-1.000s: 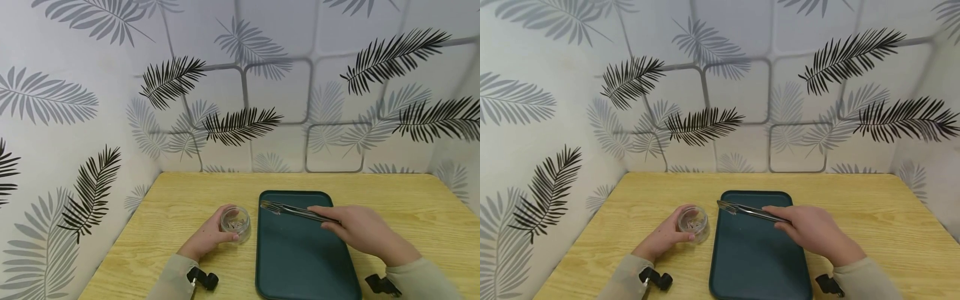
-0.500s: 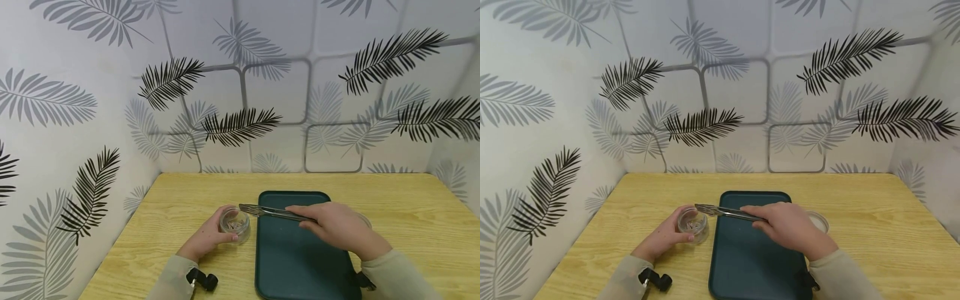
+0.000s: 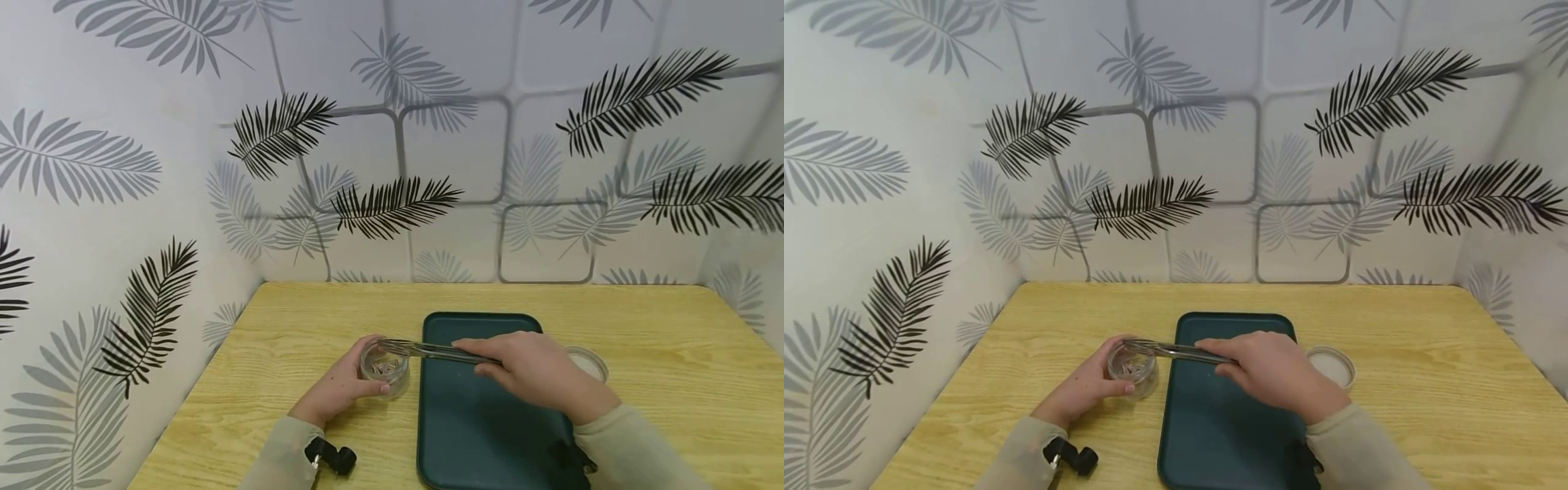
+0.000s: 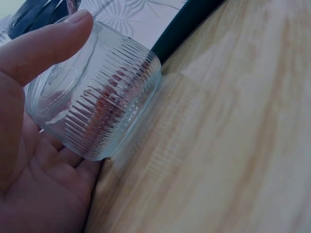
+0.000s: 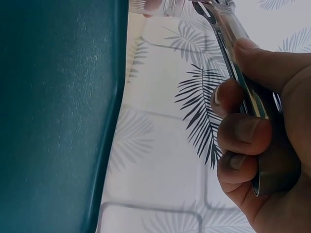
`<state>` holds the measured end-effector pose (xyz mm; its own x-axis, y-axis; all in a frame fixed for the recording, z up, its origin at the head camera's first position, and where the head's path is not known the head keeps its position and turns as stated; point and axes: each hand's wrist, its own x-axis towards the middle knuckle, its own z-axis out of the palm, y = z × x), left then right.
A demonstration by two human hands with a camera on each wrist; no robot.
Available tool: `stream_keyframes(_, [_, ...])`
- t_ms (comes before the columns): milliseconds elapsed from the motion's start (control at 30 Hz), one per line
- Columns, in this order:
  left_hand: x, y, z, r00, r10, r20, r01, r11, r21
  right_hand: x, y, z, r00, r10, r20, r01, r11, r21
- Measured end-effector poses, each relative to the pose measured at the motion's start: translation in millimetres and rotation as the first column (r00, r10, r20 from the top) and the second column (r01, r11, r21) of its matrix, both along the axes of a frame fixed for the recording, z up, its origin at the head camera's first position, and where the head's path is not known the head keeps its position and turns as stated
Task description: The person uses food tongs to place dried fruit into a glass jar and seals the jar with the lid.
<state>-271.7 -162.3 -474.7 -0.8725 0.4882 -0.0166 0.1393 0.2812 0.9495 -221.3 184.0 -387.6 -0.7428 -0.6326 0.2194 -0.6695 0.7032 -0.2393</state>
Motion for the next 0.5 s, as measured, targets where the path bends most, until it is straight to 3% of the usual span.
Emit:
stream_keyframes(300, [1.6,-2.3,1.3,1.0,0.03,0.003,-0.03,0.999,-0.017,1.3,-5.8,1.5,1.0,-0.007,-0.005,0.007,1.0,-0.018])
stream_keyframes(500, [0.7,0.5,-1.8,1.0,-0.004,-0.024,0.004,1.0,0.008,9.8,14.3,-1.7,0.988,-0.128,0.084,0.131,0.991,-0.032])
